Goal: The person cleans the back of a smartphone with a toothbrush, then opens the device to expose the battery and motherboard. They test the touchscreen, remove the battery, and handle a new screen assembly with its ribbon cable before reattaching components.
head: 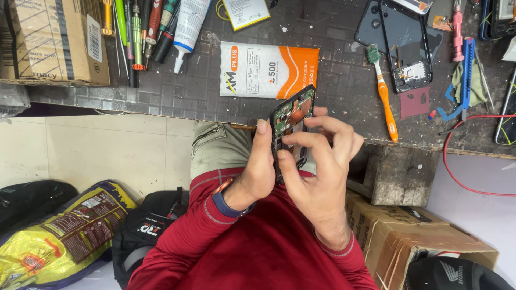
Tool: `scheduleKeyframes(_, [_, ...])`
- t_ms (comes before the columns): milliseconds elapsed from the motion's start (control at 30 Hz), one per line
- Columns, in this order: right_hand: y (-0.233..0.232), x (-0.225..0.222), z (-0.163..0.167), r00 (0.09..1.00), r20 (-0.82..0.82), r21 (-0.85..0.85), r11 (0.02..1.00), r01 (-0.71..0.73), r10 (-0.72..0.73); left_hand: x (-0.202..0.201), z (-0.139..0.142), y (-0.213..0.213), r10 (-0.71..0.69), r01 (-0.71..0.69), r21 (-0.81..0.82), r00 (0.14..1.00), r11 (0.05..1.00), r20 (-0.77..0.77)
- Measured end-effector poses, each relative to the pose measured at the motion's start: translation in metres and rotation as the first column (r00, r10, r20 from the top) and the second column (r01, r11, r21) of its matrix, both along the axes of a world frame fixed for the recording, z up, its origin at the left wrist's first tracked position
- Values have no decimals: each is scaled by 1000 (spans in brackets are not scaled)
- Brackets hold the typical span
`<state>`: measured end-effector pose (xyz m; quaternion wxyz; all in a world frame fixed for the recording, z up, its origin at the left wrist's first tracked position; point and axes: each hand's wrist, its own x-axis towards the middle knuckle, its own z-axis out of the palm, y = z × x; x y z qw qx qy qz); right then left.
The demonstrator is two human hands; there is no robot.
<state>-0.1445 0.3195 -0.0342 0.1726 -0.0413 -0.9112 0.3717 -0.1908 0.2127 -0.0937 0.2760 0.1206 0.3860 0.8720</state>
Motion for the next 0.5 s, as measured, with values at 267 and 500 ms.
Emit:
scheduleKeyframes(267, [5,-1,-2,1000,5,-42,999,-11,11,0,0,2,16,-16,-6,1000,1000,-23])
scheduleKeyframes(500, [13,-6,-9,999,-9,-64,997,-53,52,1,-7,6,35,-36,-35,999,999,-33])
